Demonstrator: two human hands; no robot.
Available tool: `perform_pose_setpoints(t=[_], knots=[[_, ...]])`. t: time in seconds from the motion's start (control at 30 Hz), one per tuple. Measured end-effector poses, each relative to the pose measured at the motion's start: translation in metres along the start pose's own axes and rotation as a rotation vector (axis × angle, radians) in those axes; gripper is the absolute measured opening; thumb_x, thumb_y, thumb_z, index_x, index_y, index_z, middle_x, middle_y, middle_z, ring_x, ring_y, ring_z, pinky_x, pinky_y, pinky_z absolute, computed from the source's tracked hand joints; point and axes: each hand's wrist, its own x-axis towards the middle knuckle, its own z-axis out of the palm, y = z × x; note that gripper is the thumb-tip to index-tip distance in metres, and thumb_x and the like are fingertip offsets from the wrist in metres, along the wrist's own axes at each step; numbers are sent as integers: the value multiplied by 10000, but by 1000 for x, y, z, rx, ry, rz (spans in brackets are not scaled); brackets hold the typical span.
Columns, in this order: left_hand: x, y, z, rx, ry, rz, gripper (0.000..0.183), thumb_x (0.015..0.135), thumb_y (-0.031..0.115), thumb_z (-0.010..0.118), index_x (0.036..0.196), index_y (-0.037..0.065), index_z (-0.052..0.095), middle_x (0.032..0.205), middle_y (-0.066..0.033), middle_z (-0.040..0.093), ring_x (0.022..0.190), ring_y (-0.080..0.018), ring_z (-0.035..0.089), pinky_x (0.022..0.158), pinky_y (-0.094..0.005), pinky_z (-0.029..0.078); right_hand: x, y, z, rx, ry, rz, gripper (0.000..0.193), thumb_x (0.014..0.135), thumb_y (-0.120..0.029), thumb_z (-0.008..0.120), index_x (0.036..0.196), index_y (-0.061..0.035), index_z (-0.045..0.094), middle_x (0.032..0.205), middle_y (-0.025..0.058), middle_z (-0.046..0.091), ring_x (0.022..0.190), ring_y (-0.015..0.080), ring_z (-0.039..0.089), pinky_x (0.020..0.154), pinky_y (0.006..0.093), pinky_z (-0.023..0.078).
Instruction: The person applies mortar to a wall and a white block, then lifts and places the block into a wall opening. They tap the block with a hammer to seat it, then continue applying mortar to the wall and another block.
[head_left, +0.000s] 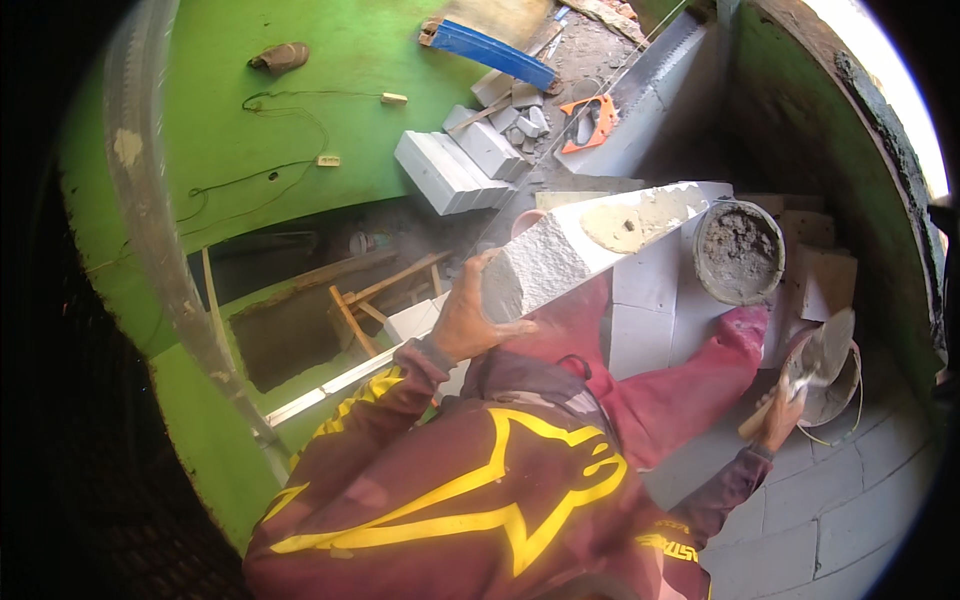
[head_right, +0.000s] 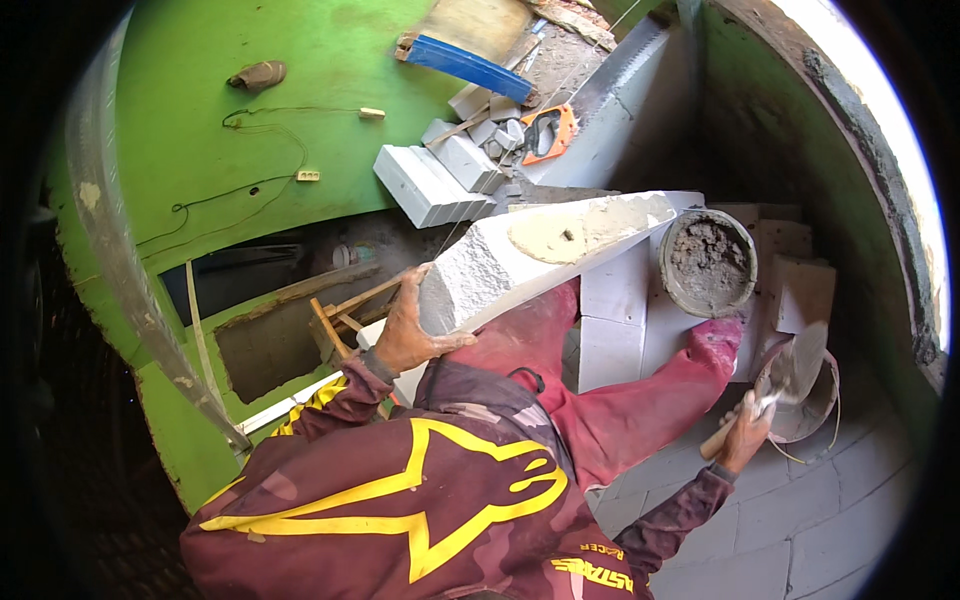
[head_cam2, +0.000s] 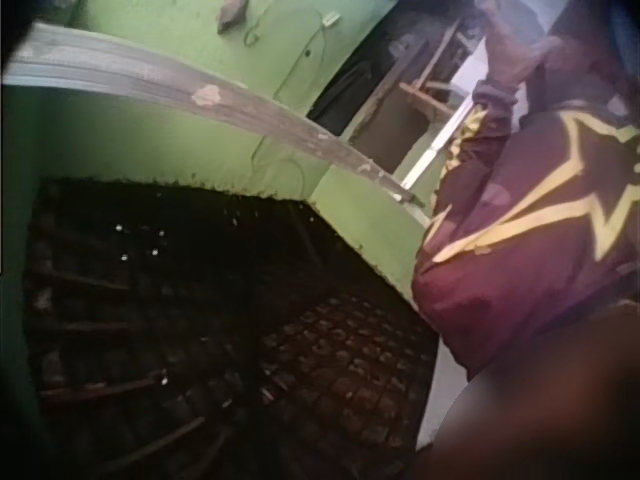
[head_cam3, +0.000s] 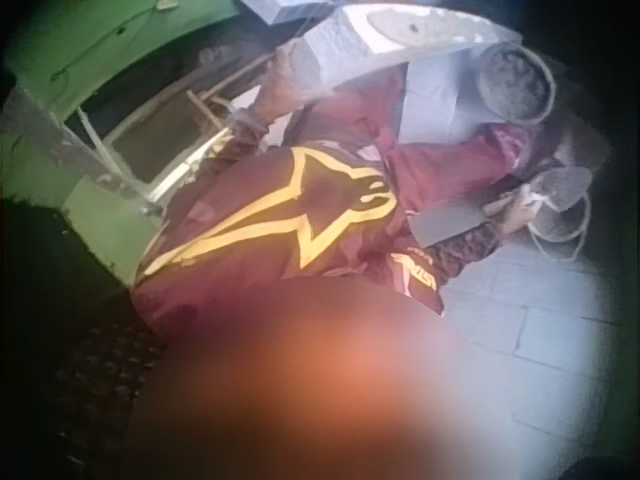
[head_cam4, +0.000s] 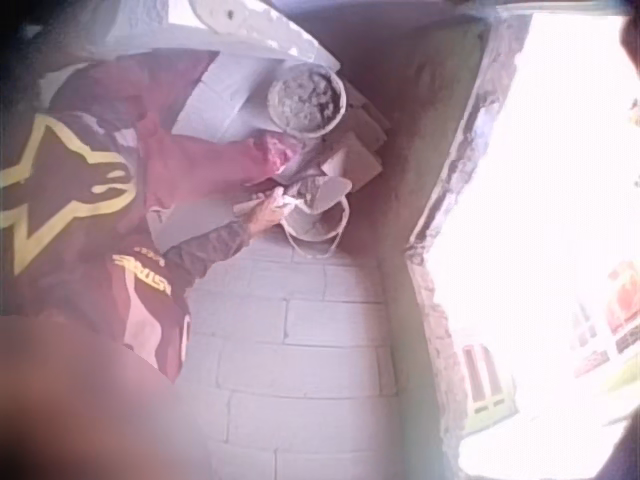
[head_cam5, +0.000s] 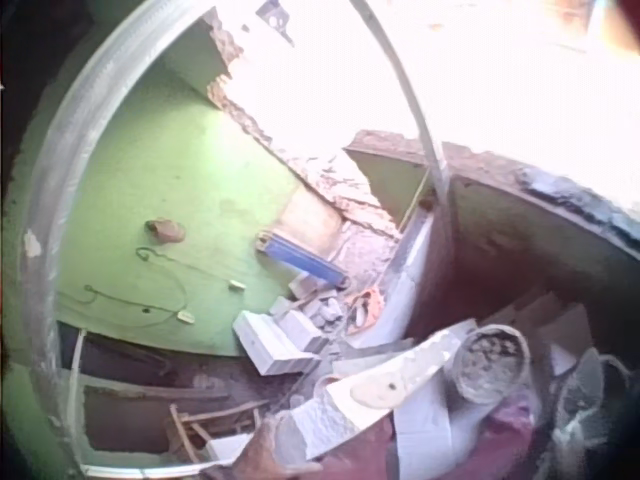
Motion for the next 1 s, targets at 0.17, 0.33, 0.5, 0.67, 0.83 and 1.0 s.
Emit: perform_pose_setpoints(t=[0.17,0.33,0.5,0.67,0.83,1.0], knots=[[-4,-9,9,124,-66,-42,1180,708,384,914,1518,-76,190,1495,-276,352,1413,-374,357,1191,-451,279,26,94,-48,-198,215,204,272,858,-201,777,1003,-31,622,714,39,571,551,162,575,453,309,490],[-13,12,12,-22,22,-133,1081,741,62,827,1563,7,128,1531,-216,308,1435,-315,281,1196,-439,207,65,142,-78,-702,362,132,310,847,-273,770,1003,-16,692,933,192,718,903,369,689,800,465,530],[2,-2,0,-210,6,-110,1052,768,18,758,1578,18,87,1531,-192,309,1408,-300,309,1179,-431,229,116,147,-108,-825,411,250,317,855,-275,714,1032,-12,697,1083,235,705,1025,431,671,878,508,536],[5,-28,-2,-108,-8,-105,1058,783,88,753,1590,24,72,1535,-199,308,1376,-304,347,1167,-446,248,187,146,-110,-889,347,321,308,833,-233,704,1024,8,703,1141,252,688,1071,428,664,922,487,538],[-9,-33,5,-223,65,-166,1042,769,83,738,1587,35,95,1521,-204,320,1374,-316,353,1162,-458,257,213,145,-86,-897,178,313,325,816,-220,708,1037,18,712,1129,252,694,1079,429,663,934,472,535],[-17,-66,-14,141,-42,-309,1199,847,280,823,1589,33,-86,1571,-256,274,1396,-337,370,1181,-457,299,193,152,-79,-724,152,219,381,830,-288,748,1027,34,706,919,198,734,856,365,725,758,435,586]])
